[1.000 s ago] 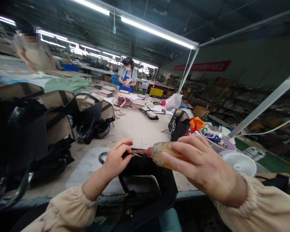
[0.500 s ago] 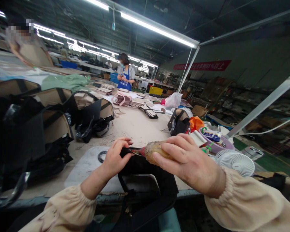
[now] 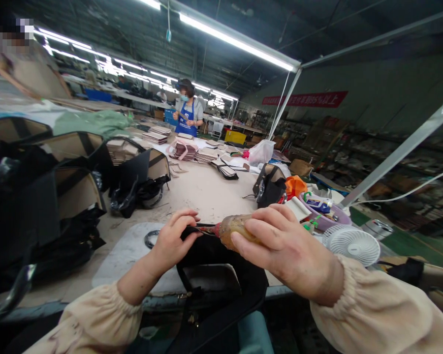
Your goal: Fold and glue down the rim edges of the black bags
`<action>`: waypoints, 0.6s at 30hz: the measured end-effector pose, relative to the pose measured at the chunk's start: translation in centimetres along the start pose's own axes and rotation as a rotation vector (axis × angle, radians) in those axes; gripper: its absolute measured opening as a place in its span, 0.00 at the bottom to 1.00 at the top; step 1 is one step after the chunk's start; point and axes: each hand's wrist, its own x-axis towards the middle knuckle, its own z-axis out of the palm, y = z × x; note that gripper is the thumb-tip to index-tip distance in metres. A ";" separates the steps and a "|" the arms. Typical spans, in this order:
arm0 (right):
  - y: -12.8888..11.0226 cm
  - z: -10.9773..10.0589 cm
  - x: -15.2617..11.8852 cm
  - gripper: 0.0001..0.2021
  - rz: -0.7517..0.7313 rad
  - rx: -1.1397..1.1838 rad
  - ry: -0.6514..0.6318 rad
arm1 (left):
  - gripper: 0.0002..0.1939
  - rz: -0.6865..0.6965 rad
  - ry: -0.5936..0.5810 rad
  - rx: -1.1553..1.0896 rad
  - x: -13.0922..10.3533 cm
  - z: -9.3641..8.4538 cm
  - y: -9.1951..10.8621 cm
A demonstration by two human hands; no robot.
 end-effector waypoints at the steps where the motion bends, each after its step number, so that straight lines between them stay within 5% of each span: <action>1: -0.1 -0.1 0.0 0.15 0.003 0.001 0.002 | 0.07 0.018 0.000 0.002 0.0 0.0 0.0; 18: -0.3 -1.3 -2.1 0.16 0.116 0.046 -0.031 | 0.05 0.031 -0.042 -0.001 0.1 -0.2 0.0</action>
